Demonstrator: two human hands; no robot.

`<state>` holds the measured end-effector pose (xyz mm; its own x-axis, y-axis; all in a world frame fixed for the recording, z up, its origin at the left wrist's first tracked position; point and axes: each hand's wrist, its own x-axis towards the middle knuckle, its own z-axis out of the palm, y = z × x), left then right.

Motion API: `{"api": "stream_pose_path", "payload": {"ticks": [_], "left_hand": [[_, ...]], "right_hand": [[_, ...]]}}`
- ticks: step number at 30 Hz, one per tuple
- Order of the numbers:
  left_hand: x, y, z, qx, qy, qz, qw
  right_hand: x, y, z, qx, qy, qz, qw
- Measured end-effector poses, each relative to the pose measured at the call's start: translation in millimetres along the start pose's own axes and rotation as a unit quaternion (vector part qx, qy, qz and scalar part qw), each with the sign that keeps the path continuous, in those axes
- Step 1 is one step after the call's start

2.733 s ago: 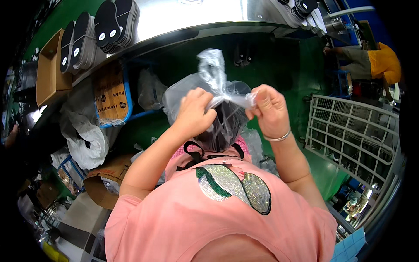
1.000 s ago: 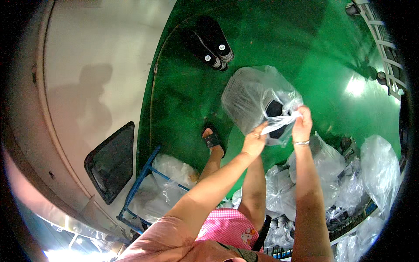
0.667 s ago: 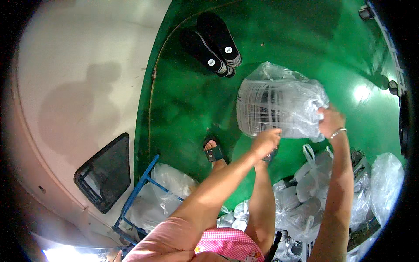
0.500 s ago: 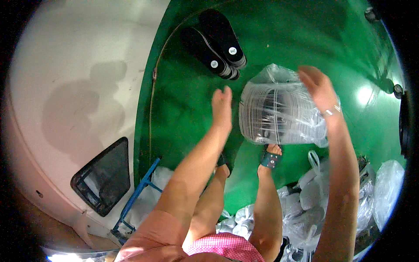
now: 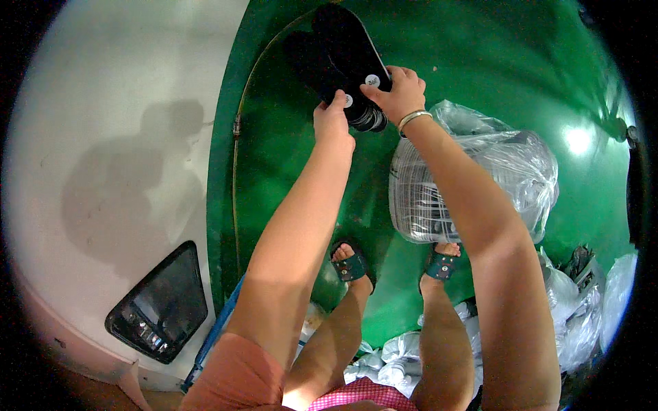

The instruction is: The person picks up shoe insoles, inserts them into black shoes on a workbench, and checks the fit. The person also handles plastic bags containing additional shoe components from a large cardboard box and places finished shoes onto a conveyor belt.

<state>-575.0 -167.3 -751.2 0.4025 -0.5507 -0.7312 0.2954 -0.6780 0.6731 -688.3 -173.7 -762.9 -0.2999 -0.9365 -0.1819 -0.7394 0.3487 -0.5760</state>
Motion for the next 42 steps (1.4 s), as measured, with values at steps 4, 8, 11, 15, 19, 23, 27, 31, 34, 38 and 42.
{"api": "stream_pose_path", "payload": {"ticks": [4,8,11,15,19,23,27,31,34,38,42], "left_hand": [[13,-4,-5,-0.124,-0.108,-0.054,0.985],[19,7,-23,-0.189,-0.120,-0.105,0.969],[-9,25,-35,-0.209,-0.162,-0.119,0.957],[-90,36,-56,-0.288,-0.167,-0.143,0.932],[-239,13,-134,-0.211,-0.190,-0.250,0.926],[-419,67,-203,-0.091,-0.330,-0.261,0.903],[-521,149,-284,-0.048,-0.521,-0.239,0.818],[-590,236,-359,-0.043,-0.512,-0.060,0.856],[-645,289,-403,-0.130,-0.421,-0.023,0.897],[-631,326,-444,-0.253,-0.316,0.092,0.910],[-584,351,-477,-0.313,-0.150,0.172,0.922]], "right_hand": [[8,5,-10,0.384,-0.126,0.139,0.904],[-17,10,-53,0.444,-0.078,0.083,0.889],[-63,41,-155,0.550,-0.125,0.157,0.811],[-151,94,-252,0.658,-0.046,0.242,0.712],[-278,89,-276,0.688,-0.123,0.381,0.606],[-370,3,-334,0.669,-0.118,0.471,0.563],[-414,-98,-421,0.753,-0.218,0.264,0.562],[-414,-197,-497,0.650,-0.382,0.098,0.649],[-415,-290,-551,0.569,-0.416,0.016,0.709],[-397,-374,-544,0.481,-0.519,-0.049,0.704],[-404,-462,-481,0.438,-0.517,-0.018,0.735]]}}
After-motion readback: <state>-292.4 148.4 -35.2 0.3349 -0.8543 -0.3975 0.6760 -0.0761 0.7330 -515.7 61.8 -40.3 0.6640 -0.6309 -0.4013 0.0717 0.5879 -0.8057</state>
